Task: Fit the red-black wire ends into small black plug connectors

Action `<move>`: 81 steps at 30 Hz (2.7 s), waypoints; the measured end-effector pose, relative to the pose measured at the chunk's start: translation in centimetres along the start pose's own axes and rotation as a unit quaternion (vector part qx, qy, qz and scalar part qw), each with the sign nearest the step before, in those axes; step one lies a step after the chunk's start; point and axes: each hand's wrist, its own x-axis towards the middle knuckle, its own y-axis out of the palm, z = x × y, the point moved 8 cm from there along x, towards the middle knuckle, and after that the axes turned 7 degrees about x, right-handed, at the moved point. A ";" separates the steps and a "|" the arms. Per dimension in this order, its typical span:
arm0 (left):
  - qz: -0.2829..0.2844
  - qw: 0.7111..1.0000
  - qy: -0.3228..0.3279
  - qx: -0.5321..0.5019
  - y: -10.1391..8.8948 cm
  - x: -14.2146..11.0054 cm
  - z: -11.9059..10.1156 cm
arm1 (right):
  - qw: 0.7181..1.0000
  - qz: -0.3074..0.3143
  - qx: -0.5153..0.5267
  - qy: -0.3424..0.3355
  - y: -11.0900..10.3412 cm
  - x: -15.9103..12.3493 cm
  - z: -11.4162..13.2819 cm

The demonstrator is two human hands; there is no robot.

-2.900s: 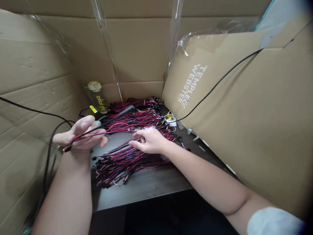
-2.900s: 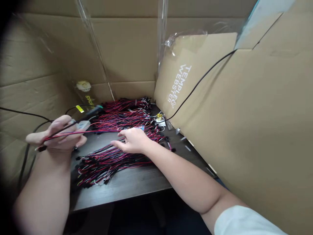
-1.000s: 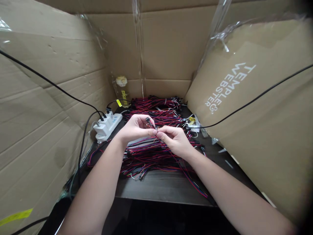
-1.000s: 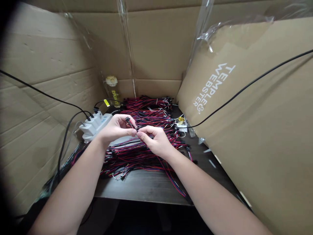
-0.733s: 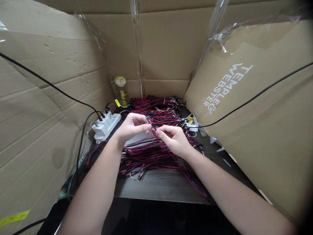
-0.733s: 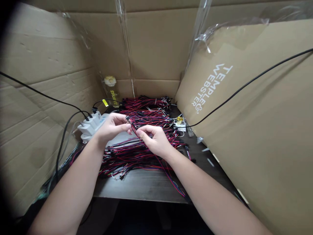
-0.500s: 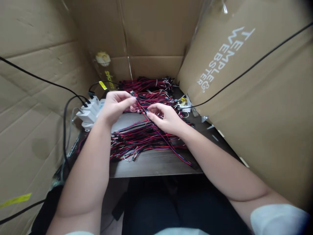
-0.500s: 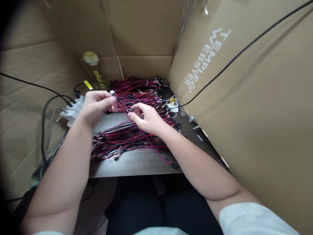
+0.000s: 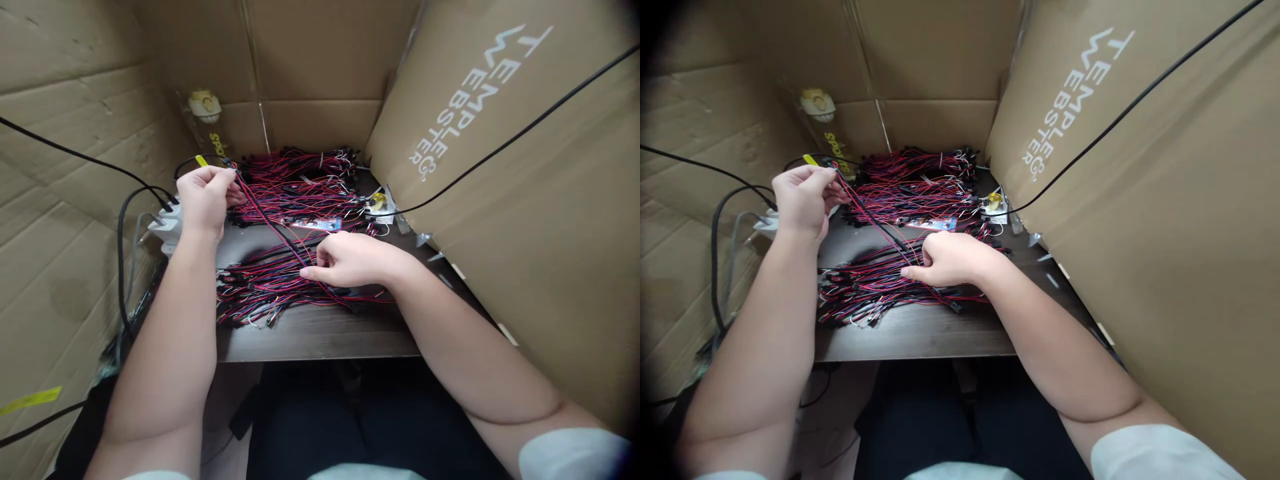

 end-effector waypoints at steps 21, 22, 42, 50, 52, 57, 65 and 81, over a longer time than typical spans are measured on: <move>-0.028 0.970 -0.067 -0.233 -1.8 0.8 0.1 | 0.984 0.118 0.110 -0.075 2.2 0.6 0.7; -0.029 0.968 -0.064 -0.239 -1.8 0.7 0.0 | 0.983 0.115 0.117 -0.079 2.2 0.7 0.7; 0.037 0.970 -0.060 -0.233 -0.7 -0.1 -0.8 | 0.905 -0.023 0.424 -0.024 -1.0 1.1 -1.4; 0.133 0.970 -0.058 -0.193 1.2 -1.2 -0.9 | 0.865 -0.033 0.500 -0.019 -0.9 1.5 -1.2; 0.159 0.969 -0.064 -0.180 1.8 -1.6 -0.9 | 0.850 -0.044 0.525 -0.023 -0.9 1.6 -1.3; 0.222 0.957 -0.080 -0.167 3.3 -2.8 -1.0 | 0.828 -0.073 0.555 -0.038 -1.2 1.7 -1.5; 0.309 0.928 -0.082 -0.192 4.9 -4.5 -1.6 | 0.823 -0.046 0.565 -0.046 -1.0 1.6 -1.4; 0.315 0.920 -0.083 -0.216 4.7 -4.6 -2.0 | 0.786 0.097 0.602 -0.101 0.2 0.8 0.1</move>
